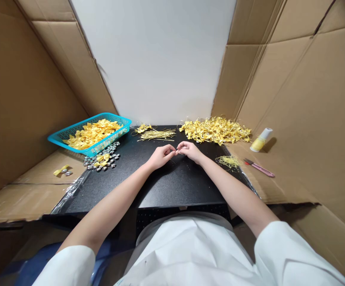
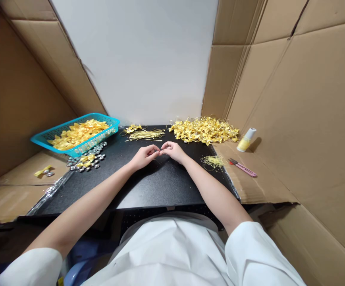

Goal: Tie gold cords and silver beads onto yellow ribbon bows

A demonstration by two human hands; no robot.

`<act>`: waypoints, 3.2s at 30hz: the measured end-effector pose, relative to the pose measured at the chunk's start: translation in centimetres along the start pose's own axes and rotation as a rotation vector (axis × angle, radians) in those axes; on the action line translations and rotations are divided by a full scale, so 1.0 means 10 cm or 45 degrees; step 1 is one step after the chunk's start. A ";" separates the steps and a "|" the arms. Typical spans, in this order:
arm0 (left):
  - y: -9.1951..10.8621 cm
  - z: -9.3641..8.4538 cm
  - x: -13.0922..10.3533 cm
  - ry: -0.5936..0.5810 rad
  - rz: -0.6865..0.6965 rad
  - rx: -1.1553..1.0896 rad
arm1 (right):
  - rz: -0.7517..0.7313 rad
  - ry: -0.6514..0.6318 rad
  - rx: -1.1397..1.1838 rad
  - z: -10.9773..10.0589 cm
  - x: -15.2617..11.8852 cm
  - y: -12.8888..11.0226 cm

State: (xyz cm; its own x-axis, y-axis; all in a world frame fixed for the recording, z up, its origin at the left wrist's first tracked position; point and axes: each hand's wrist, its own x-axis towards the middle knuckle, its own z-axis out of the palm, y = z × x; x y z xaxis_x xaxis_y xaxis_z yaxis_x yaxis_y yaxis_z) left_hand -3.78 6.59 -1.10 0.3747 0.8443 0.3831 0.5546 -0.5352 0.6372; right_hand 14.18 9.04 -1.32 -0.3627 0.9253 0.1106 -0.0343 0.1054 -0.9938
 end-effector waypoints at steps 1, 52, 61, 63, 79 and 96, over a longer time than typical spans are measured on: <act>0.02 -0.01 0.00 0.030 0.031 0.024 | -0.029 -0.012 0.004 -0.01 0.00 0.02; 0.07 -0.04 0.00 0.322 0.241 0.490 | -0.620 0.165 -1.016 -0.02 -0.09 -0.05; 0.05 -0.03 0.00 0.323 0.255 0.495 | -0.677 0.178 -1.139 -0.01 -0.11 -0.04; 0.05 -0.03 0.00 0.321 0.257 0.489 | -0.683 0.175 -1.154 -0.01 -0.11 -0.04; -0.01 -0.04 0.01 0.317 0.260 0.466 | -0.717 0.189 -1.036 -0.06 -0.10 -0.03; -0.01 -0.03 0.02 0.244 0.268 0.512 | -0.786 0.202 -1.224 -0.01 -0.08 0.02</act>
State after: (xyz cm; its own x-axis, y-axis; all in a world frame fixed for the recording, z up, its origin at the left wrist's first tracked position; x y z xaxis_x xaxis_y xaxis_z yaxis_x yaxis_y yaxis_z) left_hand -4.03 6.81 -0.92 0.3868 0.6863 0.6160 0.7387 -0.6304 0.2385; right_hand 14.59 8.38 -1.63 -0.4076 0.6480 0.6434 0.5836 0.7268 -0.3622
